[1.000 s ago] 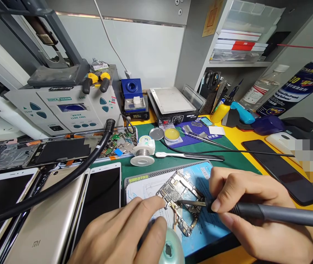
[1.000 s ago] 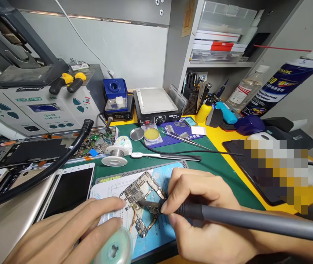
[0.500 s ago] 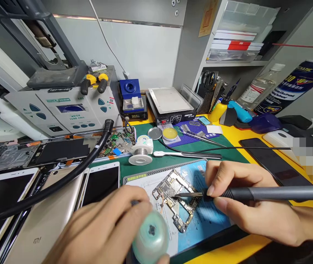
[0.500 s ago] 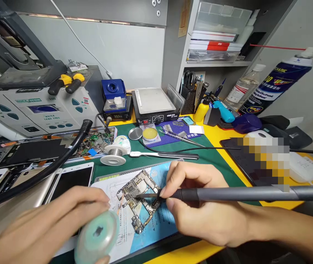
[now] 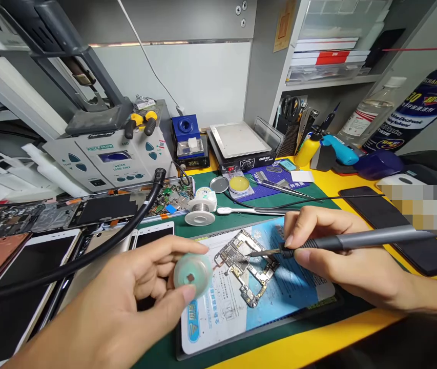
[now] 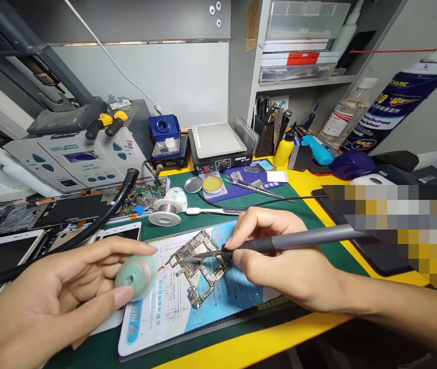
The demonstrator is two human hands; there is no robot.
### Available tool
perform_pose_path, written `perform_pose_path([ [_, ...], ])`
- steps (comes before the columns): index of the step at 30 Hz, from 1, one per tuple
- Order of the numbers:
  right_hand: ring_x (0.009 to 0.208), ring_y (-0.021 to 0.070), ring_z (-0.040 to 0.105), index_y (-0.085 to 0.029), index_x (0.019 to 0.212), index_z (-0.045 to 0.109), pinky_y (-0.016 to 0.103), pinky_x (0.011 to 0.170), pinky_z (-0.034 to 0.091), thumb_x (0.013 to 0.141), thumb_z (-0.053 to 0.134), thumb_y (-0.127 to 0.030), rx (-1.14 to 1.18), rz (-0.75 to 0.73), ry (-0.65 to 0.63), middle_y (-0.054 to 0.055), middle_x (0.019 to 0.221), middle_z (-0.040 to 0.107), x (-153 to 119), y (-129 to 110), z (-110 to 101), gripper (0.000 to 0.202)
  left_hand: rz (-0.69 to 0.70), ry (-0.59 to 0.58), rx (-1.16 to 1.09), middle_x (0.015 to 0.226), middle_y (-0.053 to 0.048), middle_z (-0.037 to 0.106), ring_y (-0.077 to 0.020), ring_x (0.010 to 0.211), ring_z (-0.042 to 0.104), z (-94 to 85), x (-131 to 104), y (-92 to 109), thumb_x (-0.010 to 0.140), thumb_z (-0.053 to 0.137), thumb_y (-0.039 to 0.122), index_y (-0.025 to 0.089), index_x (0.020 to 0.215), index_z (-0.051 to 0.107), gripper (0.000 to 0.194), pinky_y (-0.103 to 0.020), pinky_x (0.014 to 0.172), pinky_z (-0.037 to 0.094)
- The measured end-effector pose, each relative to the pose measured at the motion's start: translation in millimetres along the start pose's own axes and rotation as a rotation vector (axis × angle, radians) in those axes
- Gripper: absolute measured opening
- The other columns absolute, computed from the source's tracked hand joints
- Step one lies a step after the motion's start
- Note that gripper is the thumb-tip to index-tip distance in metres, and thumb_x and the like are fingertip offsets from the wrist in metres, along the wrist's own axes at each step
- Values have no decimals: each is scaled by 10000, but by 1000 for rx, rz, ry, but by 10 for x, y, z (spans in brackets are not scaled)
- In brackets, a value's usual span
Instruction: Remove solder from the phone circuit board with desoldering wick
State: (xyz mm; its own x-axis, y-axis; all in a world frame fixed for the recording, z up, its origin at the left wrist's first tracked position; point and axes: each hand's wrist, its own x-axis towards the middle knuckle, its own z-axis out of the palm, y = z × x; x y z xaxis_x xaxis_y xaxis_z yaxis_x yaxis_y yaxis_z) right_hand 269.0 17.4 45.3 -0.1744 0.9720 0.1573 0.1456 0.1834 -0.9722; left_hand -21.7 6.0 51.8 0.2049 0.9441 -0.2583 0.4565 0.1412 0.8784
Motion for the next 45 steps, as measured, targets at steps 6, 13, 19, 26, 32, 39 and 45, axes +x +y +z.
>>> perform_pose_path([
  [6,421,91,490,-217,778,720,182,344,388,806,786,-216,138,108,7,-17,616,644,-39,38,13,71,57,-177,-75,741,34,656,-66,535,578,-209,90,-26,972,667,574,297,1351,614,472,-117,527,527],
  [13,479,184,704,-212,855,679,246,417,595,906,789,-312,142,186,8,3,574,731,20,6,-15,158,272,19,214,1260,6,672,-203,1206,696,-73,65,-43,1015,628,520,412,1378,560,385,-164,845,620],
  [19,613,177,774,-208,850,675,236,599,624,937,752,-267,84,153,-51,26,659,800,51,-72,12,130,279,-17,314,1294,-22,657,-236,1194,701,-10,-16,-31,1025,583,539,384,1416,530,423,-192,751,642],
  [26,670,196,808,-192,838,690,228,619,609,901,767,-231,137,118,-33,44,688,814,102,-18,53,108,289,92,336,1138,-19,706,-226,1028,758,0,-172,-102,999,599,543,398,1398,579,425,-133,444,514],
  [32,676,183,805,-196,823,688,253,667,651,884,796,-280,160,78,87,5,700,778,139,-14,89,150,224,137,321,894,-19,708,-186,733,695,87,-113,-7,991,578,577,297,1420,574,512,-239,573,560],
  [39,753,216,834,-198,834,698,281,714,668,872,815,-296,146,59,127,-14,776,750,115,-34,115,158,185,145,324,601,52,501,-156,545,512,229,-180,17,987,544,609,264,1375,601,522,-241,497,392],
  [45,784,211,811,-196,813,712,294,740,638,879,803,-258,112,17,88,-2,775,751,102,-13,124,129,17,183,231,718,27,555,-182,683,579,274,-399,114,938,525,719,275,1377,557,625,-279,620,456],
])
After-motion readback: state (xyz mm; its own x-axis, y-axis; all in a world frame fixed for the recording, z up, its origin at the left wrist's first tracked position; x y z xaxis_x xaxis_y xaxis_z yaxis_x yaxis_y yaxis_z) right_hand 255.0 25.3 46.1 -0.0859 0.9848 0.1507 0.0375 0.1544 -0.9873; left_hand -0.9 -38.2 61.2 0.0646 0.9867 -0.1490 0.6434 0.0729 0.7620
